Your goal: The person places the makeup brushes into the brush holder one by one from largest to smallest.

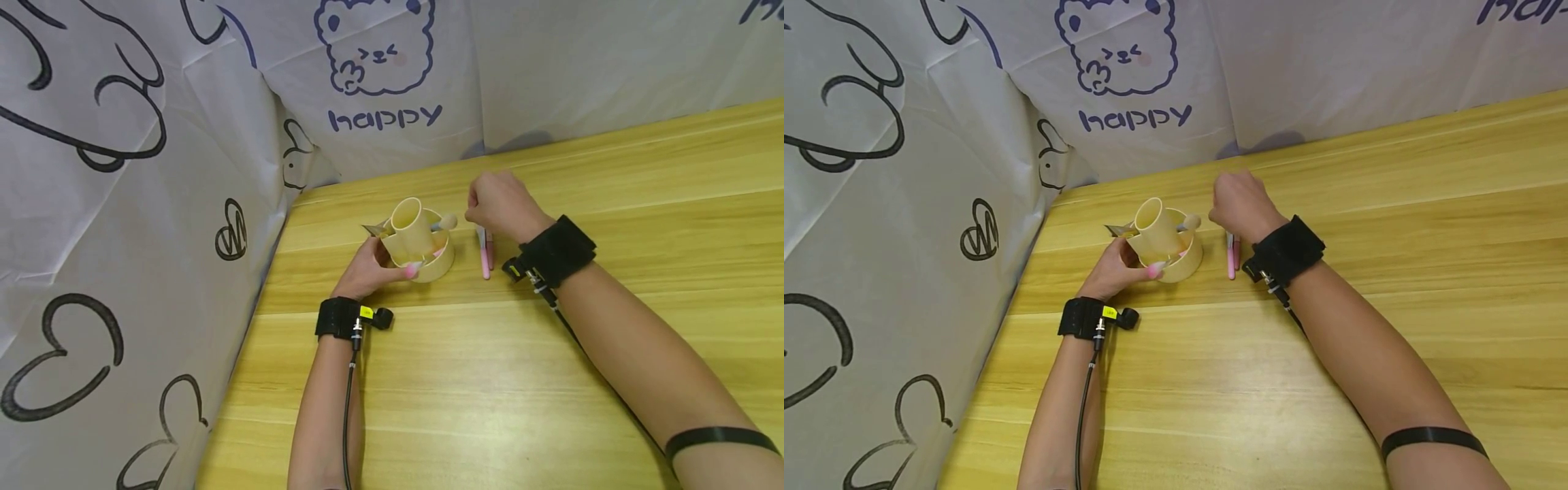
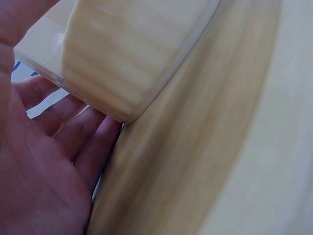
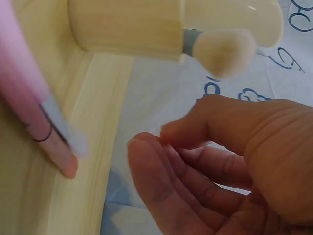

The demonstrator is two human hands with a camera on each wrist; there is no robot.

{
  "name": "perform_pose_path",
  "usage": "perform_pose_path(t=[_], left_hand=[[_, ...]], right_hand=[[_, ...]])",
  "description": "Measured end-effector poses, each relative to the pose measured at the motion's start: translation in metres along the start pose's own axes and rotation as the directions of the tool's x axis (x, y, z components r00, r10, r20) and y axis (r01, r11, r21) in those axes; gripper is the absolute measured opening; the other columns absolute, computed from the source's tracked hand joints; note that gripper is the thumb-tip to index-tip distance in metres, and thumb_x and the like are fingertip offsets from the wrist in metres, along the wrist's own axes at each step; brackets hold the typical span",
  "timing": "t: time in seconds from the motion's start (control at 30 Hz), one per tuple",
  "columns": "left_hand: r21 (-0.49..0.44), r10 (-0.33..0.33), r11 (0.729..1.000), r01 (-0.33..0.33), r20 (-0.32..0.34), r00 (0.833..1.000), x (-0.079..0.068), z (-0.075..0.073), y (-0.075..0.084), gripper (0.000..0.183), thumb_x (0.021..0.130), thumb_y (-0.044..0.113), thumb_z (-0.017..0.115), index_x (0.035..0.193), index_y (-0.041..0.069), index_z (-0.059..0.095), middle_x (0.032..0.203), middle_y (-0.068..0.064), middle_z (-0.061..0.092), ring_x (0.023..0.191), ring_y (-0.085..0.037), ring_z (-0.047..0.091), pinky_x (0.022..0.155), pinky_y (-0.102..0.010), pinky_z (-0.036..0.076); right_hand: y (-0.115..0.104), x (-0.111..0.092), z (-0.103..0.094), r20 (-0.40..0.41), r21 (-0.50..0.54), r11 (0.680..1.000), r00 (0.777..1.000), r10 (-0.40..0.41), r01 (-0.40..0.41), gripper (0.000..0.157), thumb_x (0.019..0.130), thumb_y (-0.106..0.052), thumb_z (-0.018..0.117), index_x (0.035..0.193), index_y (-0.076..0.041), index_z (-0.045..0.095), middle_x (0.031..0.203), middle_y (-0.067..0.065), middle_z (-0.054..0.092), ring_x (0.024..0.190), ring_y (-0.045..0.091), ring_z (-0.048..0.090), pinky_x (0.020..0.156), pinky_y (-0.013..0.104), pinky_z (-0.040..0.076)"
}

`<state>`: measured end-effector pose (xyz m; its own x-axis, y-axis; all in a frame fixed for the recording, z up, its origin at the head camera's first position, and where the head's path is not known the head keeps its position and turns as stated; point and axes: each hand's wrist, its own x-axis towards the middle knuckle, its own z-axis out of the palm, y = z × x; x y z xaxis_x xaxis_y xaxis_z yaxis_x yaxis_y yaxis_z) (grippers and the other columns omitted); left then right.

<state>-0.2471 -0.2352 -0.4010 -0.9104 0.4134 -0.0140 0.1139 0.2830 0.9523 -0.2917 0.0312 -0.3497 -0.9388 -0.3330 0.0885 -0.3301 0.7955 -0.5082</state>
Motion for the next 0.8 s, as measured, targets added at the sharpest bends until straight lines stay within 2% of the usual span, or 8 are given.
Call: perform_pose_path(t=[0.2, 0.4, 0.6, 0.8], left_hand=[[-0.006, 0.016, 1.0, -0.016, 0.011, 1.0, 0.001, 0.0, 0.0, 0.07, 0.079, 0.019, 0.079, 0.139, 0.018, 0.045, 0.131, -0.004, 0.055, 0.125, -0.018, 0.049, 0.109, -0.035, 0.034], [-0.009, 0.022, 1.0, -0.021, 0.016, 1.0, 0.001, 0.0, -0.001, 0.069, 0.079, 0.018, 0.079, 0.139, 0.018, 0.045, 0.131, -0.004, 0.055, 0.126, -0.018, 0.048, 0.11, -0.035, 0.032], [-0.011, 0.025, 1.0, -0.025, 0.018, 1.0, 0.002, 0.0, -0.001, 0.07, 0.078, 0.018, 0.079, 0.139, 0.017, 0.045, 0.132, -0.004, 0.055, 0.126, -0.018, 0.048, 0.11, -0.036, 0.032], [-0.006, 0.017, 1.0, -0.017, 0.02, 1.0, 0.002, -0.001, -0.002, 0.069, 0.078, 0.019, 0.079, 0.138, 0.016, 0.046, 0.13, -0.004, 0.056, 0.125, -0.019, 0.049, 0.109, -0.037, 0.034]], right_hand=[[0.005, 0.001, 0.004, 0.091, -0.046, 0.999, 0.996, 0.02, -0.016, 0.018, 0.081, -0.013, 0.068, 0.065, -0.006, 0.063, 0.064, 0.004, 0.058, 0.064, 0.023, 0.053, 0.057, 0.032, 0.043], [0.008, 0.001, 0.014, 0.113, -0.079, 0.996, 0.992, 0.048, -0.039, 0.026, 0.075, -0.016, 0.074, 0.059, -0.007, 0.055, 0.056, 0.002, 0.047, 0.057, 0.021, 0.049, 0.052, 0.031, 0.041], [0.007, -0.002, 0.019, 0.137, -0.05, 0.997, 0.988, 0.064, -0.058, 0.015, 0.069, -0.012, 0.074, 0.063, -0.005, 0.062, 0.058, 0.006, 0.06, 0.054, 0.021, 0.058, 0.055, 0.034, 0.046], [0.002, -0.005, 0.021, 0.194, -0.011, 0.997, 0.978, 0.074, -0.073, 0.008, 0.072, -0.005, 0.067, 0.065, -0.002, 0.064, 0.052, 0.006, 0.062, 0.045, 0.018, 0.062, 0.054, 0.032, 0.05]])
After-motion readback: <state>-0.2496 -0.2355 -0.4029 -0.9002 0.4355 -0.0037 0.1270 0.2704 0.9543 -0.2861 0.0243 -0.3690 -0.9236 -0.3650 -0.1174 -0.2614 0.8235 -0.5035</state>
